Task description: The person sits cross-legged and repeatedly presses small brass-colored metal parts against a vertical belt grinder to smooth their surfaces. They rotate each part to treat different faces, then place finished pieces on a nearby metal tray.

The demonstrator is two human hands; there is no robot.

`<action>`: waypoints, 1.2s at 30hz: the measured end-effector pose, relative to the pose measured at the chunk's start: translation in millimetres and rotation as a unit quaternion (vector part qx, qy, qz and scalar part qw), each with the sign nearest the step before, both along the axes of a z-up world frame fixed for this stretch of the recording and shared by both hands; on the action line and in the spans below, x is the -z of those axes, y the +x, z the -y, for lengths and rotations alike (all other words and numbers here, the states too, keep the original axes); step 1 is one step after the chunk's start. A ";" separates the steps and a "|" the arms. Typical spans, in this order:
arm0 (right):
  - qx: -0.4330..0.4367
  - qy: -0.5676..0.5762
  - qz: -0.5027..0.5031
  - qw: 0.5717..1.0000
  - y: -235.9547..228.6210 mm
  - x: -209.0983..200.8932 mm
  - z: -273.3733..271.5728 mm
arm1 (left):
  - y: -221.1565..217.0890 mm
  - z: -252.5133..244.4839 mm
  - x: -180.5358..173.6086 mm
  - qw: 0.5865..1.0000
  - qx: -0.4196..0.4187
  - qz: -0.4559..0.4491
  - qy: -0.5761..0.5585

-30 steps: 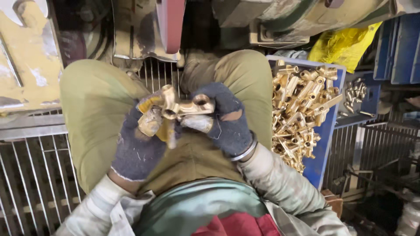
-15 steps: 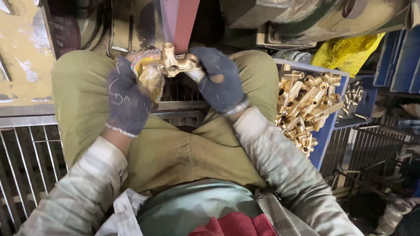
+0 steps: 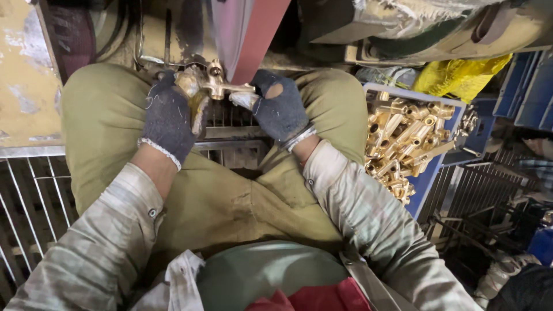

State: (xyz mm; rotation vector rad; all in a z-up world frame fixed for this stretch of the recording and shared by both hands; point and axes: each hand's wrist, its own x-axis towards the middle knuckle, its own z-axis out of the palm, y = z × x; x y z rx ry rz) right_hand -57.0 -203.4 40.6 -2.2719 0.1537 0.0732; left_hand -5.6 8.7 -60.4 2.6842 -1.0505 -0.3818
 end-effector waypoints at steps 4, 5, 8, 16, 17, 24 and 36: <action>0.016 0.013 -0.028 0.999 2.2 2.9 -4.7 | 0.6 3.5 -5.2 0.884 -0.204 -0.231 -0.352; 0.035 0.037 -0.051 0.997 2.4 4.1 -5.8 | 1.1 2.3 -8.4 0.936 -0.145 -0.113 -0.299; 0.062 0.089 -0.083 0.991 -1.2 6.8 -10.8 | 2.4 4.7 -13.6 0.769 -0.307 -0.361 -0.428; -0.010 -0.081 0.014 0.997 9.9 -14.3 -21.0 | 6.1 6.0 -25.4 0.553 -0.427 -0.540 -0.470; -0.011 -0.045 0.028 0.999 9.0 -23.7 -23.9 | 0.1 0.3 -35.8 0.528 -0.412 -0.554 -0.494; -0.014 0.081 0.092 0.992 -56.1 -79.9 -7.0 | -50.3 -37.3 -125.8 0.961 -0.044 0.163 -0.220; 0.077 0.127 0.169 0.974 -45.8 -63.2 -3.2 | -13.8 -10.9 -124.6 0.857 -0.117 -0.207 -0.457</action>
